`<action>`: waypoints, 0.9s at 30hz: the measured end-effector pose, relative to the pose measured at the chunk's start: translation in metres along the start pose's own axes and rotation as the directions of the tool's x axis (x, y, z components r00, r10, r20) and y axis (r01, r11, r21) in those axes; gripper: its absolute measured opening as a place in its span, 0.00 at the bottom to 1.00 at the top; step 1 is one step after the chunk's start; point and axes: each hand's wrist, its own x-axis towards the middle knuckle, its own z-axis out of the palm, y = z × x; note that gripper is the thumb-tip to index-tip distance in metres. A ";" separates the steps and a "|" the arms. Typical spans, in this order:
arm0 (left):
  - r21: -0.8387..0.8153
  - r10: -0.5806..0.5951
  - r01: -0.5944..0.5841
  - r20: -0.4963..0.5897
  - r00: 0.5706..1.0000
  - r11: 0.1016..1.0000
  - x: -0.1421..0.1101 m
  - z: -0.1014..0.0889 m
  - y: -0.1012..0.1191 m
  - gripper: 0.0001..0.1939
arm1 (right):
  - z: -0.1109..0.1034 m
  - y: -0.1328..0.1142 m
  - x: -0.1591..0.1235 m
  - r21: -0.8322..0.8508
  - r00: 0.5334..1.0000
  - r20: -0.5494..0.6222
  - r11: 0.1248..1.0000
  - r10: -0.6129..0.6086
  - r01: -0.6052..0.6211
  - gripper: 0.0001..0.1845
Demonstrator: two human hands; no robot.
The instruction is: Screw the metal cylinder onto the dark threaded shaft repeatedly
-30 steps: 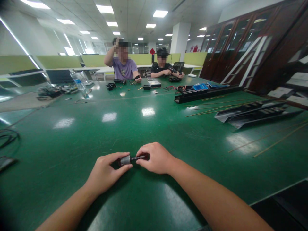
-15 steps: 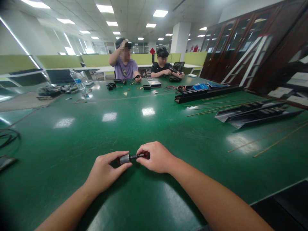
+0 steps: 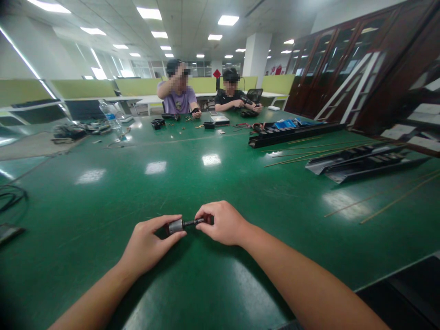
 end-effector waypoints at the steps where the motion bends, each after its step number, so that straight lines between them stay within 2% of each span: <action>1: -0.001 -0.001 0.001 -0.001 1.000 1.000 0.000 0.000 0.000 0.17 | 0.000 0.000 0.000 -0.001 1.000 0.000 1.000 0.002 -0.002 0.06; 27: 0.013 0.000 0.000 -0.028 1.000 1.000 0.002 -0.002 -0.005 0.17 | -0.008 0.003 0.000 -0.029 0.999 -0.026 0.999 0.025 -0.026 0.05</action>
